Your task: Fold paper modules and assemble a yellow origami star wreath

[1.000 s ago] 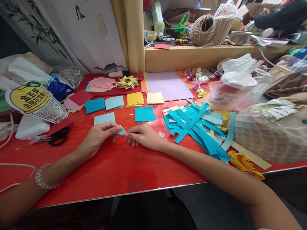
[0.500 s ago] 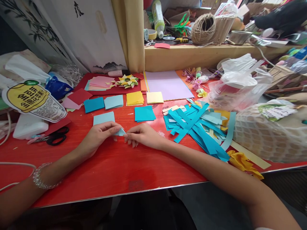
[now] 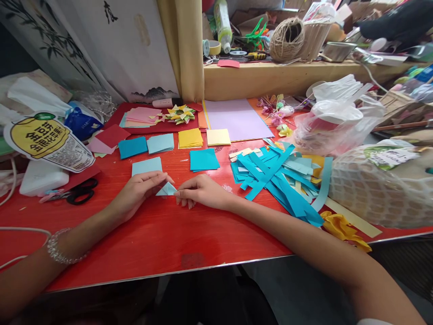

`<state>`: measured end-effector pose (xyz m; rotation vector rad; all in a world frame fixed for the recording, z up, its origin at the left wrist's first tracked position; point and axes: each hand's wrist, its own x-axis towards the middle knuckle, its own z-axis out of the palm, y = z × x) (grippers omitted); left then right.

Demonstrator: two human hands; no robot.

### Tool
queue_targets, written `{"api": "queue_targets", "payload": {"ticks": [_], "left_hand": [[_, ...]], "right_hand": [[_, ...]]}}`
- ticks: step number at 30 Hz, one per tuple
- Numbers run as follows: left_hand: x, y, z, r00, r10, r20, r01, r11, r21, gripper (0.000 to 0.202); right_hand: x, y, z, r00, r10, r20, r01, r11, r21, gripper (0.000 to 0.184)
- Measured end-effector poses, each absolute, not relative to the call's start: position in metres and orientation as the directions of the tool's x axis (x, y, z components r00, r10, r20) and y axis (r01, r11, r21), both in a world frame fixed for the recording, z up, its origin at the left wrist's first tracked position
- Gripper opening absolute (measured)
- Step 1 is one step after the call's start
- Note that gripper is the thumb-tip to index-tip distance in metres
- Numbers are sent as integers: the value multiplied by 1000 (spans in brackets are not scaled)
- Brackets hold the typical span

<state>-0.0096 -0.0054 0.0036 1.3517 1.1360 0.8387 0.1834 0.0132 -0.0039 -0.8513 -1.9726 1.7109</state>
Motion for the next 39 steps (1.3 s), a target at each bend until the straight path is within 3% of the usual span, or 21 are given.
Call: {"api": "queue_targets", "payload": {"ticks": [9,15,18,22,30,39], "left_hand": [[-10,-7,3,307,951,-37,366,-82,927,25],[-8,-5,0,311,943,-117,294,21,956,25],[-9,-6,1,360,919,-160,328,36,944,26],[-9,-12,3,374,920,-112,444,-71,893,27],[-6,-12,4,356,932,-70,431,-98,897,25],[-5,-13,3,331,941,-73,450,-89,889,25]], "right_hand": [[184,12,-4,-752,655,-68,241,177,-954,25],[183,12,-4,-715,697,-65,216,131,-968,28],[181,9,-4,-708,706,-2,275,274,-922,29],[181,6,-3,-706,704,74,328,417,-848,32],[181,9,-8,-649,759,57,295,320,-900,30],[183,11,-9,-693,720,47,225,278,-934,27]]}}
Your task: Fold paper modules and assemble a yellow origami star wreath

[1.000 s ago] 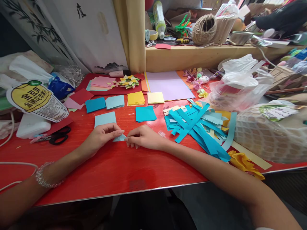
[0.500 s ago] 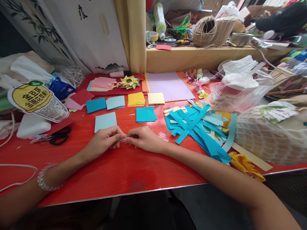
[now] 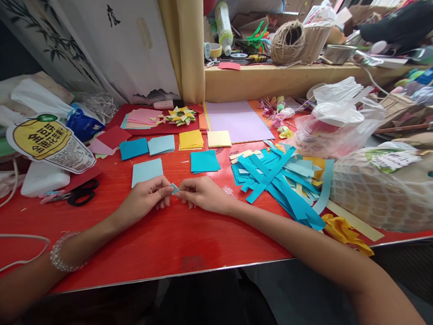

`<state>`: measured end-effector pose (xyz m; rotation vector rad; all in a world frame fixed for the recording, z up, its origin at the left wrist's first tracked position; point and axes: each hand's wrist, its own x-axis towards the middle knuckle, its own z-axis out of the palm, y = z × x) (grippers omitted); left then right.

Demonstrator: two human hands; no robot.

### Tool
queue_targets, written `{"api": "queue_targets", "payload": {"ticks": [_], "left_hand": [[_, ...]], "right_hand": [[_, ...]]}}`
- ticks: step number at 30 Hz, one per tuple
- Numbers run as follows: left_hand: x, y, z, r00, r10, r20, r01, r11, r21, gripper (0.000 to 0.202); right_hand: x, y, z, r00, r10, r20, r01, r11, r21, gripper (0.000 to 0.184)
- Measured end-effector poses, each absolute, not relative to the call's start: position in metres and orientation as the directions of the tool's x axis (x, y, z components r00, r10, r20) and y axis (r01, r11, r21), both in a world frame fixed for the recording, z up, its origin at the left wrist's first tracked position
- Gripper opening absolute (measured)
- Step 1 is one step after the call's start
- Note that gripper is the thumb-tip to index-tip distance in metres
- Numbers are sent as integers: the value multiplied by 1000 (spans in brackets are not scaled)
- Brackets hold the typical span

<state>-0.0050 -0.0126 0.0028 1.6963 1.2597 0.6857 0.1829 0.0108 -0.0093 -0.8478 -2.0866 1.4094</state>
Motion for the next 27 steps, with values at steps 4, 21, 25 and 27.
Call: {"api": "queue_targets", "payload": {"ticks": [4,21,25,27], "left_hand": [[-6,-10,0,320,945,-63,378,-66,924,26],[-8,-16,3,278,923,266,599,-383,703,16],[-9,-17,1,363,821,440,660,-561,500,9],[-9,-17,0,403,784,472,668,-604,434,8]], "right_hand": [[182,14,-13,-674,739,26,156,177,-972,26],[179,13,-11,-607,790,87,222,274,-936,22],[180,14,-13,-468,860,203,231,341,-911,22],[181,13,-13,-483,854,191,187,315,-931,23]]}}
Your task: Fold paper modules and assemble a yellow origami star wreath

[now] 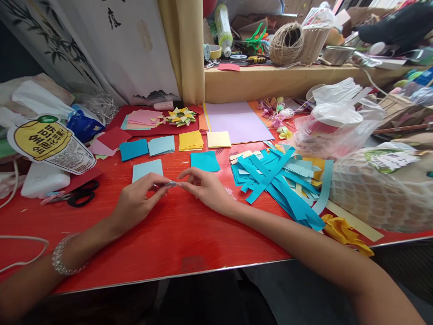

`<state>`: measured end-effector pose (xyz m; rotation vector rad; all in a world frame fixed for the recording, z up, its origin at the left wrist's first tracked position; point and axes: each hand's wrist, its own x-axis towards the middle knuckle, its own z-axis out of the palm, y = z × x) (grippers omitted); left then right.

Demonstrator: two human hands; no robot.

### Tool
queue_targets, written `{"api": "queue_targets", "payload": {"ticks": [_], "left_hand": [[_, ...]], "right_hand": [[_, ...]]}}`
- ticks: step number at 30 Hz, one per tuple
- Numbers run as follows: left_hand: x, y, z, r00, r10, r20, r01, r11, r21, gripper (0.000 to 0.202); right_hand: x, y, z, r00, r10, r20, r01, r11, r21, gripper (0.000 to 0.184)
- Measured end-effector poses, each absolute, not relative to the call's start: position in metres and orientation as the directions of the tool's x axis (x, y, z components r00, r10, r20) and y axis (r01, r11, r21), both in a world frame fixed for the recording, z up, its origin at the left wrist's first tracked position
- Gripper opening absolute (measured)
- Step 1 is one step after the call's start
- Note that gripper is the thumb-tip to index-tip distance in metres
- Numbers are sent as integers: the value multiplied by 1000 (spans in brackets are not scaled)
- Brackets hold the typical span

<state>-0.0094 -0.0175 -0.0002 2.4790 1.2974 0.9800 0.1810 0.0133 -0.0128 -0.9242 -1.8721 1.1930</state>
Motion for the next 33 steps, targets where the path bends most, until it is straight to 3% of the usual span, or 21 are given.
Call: {"api": "queue_targets", "payload": {"ticks": [4,8,11,15,21,27,33], "left_hand": [[-9,-18,-1,455,717,528,664,-668,335,8],[-9,-19,-1,467,695,546,657,-687,312,8],[-9,-20,-1,469,686,557,653,-694,305,8],[-9,-21,-3,505,668,547,645,-713,274,7],[-8,-20,-3,476,742,473,651,-659,377,4],[-8,-21,-5,414,822,390,687,-564,459,12],[-11,-22,-14,445,815,372,688,-576,441,22]], "right_hand": [[181,9,-12,-582,799,151,110,261,-959,21],[179,8,-10,-574,797,189,71,278,-958,15],[179,7,-8,-559,794,240,142,377,-915,14],[180,3,-9,-537,766,354,297,564,-771,12],[180,0,-14,-571,687,448,384,707,-594,13],[180,0,-14,-608,685,402,437,711,-551,19],[180,-2,-17,-611,687,395,455,712,-535,19]]}}
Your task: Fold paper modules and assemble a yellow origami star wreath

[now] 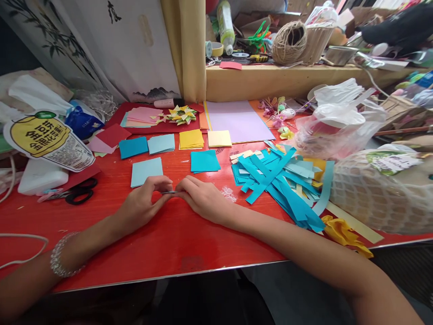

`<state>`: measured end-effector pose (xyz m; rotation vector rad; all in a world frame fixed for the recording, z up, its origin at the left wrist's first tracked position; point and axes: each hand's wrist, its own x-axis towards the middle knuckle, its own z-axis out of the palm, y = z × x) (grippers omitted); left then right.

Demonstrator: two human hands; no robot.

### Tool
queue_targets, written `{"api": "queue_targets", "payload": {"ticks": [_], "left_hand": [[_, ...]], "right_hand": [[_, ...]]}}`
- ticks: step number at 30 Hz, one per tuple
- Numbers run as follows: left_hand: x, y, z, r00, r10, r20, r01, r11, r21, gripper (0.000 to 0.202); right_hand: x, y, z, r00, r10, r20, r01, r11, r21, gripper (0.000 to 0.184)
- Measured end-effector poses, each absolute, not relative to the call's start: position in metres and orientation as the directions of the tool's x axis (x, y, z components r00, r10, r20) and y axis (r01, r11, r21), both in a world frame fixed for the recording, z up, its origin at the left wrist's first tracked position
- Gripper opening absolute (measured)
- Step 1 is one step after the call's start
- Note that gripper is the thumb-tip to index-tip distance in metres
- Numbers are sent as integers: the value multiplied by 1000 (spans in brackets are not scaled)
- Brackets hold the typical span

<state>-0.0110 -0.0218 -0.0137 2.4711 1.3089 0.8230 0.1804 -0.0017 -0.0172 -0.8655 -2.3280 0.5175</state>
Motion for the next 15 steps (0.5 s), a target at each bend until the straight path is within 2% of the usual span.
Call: {"api": "queue_targets", "payload": {"ticks": [8,11,15], "left_hand": [[-7,-25,-9,422,818,390,677,-571,465,18],[-7,-25,-6,388,839,382,689,-539,483,17],[-9,-23,-6,354,850,390,695,-518,498,20]], "right_hand": [[182,-1,-17,-619,692,371,335,660,-673,12],[182,1,-16,-630,714,306,275,574,-772,15],[180,6,-15,-559,795,234,143,371,-918,23]]}}
